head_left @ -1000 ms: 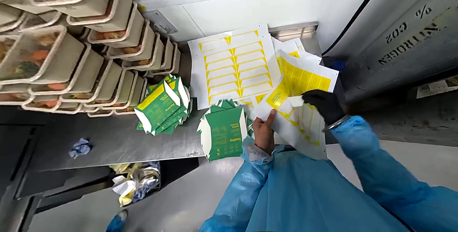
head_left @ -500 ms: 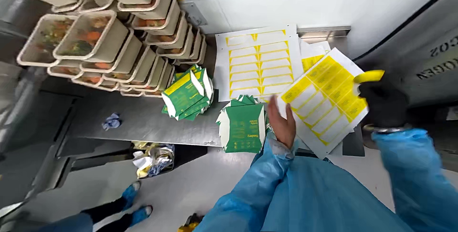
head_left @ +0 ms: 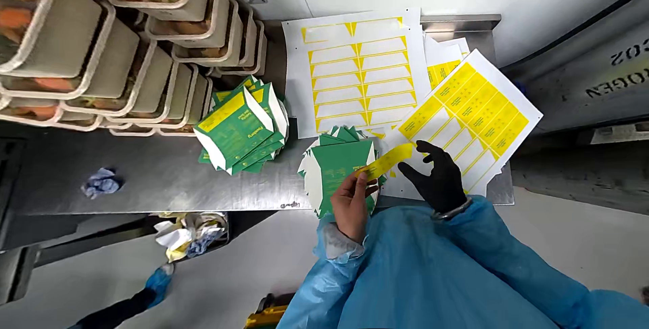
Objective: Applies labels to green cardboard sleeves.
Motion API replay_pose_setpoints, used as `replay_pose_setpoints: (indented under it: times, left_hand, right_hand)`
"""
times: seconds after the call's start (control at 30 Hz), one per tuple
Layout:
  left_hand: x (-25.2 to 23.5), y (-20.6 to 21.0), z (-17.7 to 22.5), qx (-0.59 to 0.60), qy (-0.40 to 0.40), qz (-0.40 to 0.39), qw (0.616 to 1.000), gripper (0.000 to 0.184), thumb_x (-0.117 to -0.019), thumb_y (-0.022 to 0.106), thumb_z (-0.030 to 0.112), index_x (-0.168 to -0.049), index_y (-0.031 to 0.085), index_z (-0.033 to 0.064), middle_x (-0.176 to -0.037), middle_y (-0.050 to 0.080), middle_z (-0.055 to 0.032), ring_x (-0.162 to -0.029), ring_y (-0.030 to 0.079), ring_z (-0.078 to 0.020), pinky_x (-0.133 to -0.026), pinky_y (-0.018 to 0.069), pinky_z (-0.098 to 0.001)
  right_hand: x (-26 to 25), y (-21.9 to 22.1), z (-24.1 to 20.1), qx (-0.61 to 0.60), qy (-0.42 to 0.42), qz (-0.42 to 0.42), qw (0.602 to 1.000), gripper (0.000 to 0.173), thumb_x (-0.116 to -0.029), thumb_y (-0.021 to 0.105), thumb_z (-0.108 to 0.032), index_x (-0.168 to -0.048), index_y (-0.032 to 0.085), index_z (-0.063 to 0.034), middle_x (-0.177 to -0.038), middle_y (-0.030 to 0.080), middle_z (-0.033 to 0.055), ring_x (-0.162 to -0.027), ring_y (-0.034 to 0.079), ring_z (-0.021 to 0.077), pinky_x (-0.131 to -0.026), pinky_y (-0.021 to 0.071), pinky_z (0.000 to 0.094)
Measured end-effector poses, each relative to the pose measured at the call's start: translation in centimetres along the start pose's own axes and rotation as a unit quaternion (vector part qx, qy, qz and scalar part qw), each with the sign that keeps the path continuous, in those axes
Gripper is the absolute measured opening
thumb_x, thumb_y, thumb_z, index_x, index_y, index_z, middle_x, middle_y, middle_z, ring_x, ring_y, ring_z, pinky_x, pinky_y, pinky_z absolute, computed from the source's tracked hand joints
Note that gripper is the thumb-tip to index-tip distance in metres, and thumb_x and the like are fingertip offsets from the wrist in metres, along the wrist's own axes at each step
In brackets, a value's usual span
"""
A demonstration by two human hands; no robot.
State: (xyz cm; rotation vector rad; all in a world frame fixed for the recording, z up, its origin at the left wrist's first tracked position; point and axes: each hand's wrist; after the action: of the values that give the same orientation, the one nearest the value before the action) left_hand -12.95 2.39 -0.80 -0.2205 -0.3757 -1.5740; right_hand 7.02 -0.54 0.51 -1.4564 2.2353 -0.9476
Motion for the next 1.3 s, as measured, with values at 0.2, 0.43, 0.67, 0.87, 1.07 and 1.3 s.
replay_pose_setpoints:
  times: [0.2,0.43,0.67,0.87,1.07,1.3]
  left_hand:
    - [-1.4,-2.8,0.4,-0.005,-0.022,-0.015,1.0,0.023,-0.1053,0.058,0.014,-0.118,0.072,0.0013,-0.109,0.075,-0.0124,-0.094,0.075,-0.0268,-0.082,0.0651,-0.0459]
    - [-5.0,-6.6,-0.2,-0.117,0.097,0.076,0.985,0.019,-0.1008,0.066,0.019,-0.111,0.077,0.008,-0.132,0.065,-0.0065,-0.115,0.065,-0.0203,-0.096,0.059,-0.0402]
    - [-9.5,-8.7,-1.4,-0.152,0.135,0.123,0.971,0.058,-0.092,0.077,0.014,-0.144,0.052,0.0066,-0.092,0.074,-0.0027,-0.079,0.07,-0.0118,-0.073,0.0604,-0.0302]
    - [-13.4,-8.3,-4.5,-0.277,0.159,0.14,0.937,0.042,-0.0948,0.076,0.03,-0.125,0.056,0.0099,-0.097,0.071,-0.0038,-0.086,0.066,-0.0172,-0.074,0.0559,-0.0363]
    - [-14.7,-7.2,-5.5,-0.3,0.153,0.199,0.92,0.035,-0.0903,0.081,0.03,-0.11,0.06,0.0097,-0.093,0.07,-0.0023,-0.091,0.065,-0.0178,-0.081,0.054,-0.0369]
    - [-15.1,-5.9,-5.1,-0.33,0.158,0.255,0.895,0.035,-0.0883,0.083,0.023,-0.108,0.058,0.0082,-0.093,0.069,-0.0024,-0.096,0.063,-0.0194,-0.086,0.0512,-0.0363]
  right_hand:
    - [-1.2,3.0,-1.4,-0.063,0.005,0.03,0.998,0.018,-0.0953,0.069,-0.031,-0.096,0.073,-0.0134,-0.079,0.068,-0.0021,-0.066,0.063,0.0093,-0.059,0.0547,0.0299]
    - [-0.7,6.3,-4.2,-0.064,0.024,-0.01,0.998,0.016,-0.0939,0.072,-0.034,-0.094,0.075,-0.0175,-0.079,0.069,-0.0044,-0.068,0.063,0.0092,-0.06,0.0539,0.0313]
    - [-3.1,10.4,-4.5,-0.036,0.085,-0.023,0.995,0.026,-0.0914,0.074,-0.039,-0.089,0.075,-0.0132,-0.076,0.069,0.0004,-0.07,0.065,0.0157,-0.067,0.0539,0.0412]
    - [-5.1,13.9,-3.2,-0.034,0.178,-0.019,0.983,0.03,-0.0908,0.075,-0.04,-0.091,0.076,-0.0107,-0.08,0.072,0.0051,-0.074,0.067,0.0205,-0.07,0.0541,0.0486]
    - [-5.1,15.4,-2.2,-0.05,0.218,-0.013,0.975,0.03,-0.0887,0.077,-0.041,-0.089,0.076,-0.0113,-0.08,0.072,0.0053,-0.075,0.068,0.0209,-0.071,0.0539,0.0497]
    - [-5.1,16.2,-1.8,-0.023,0.168,0.004,0.985,0.03,-0.0893,0.075,-0.041,-0.085,0.073,-0.0106,-0.077,0.07,0.0049,-0.074,0.067,0.0221,-0.07,0.0536,0.0489]
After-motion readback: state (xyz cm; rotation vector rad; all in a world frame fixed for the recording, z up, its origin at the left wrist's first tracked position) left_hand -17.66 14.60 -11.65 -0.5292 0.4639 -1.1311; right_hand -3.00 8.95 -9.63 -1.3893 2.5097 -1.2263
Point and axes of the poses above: each hand's wrist, its own x-axis away from the middle knuckle, its own y-axis out of the palm, z = x × y
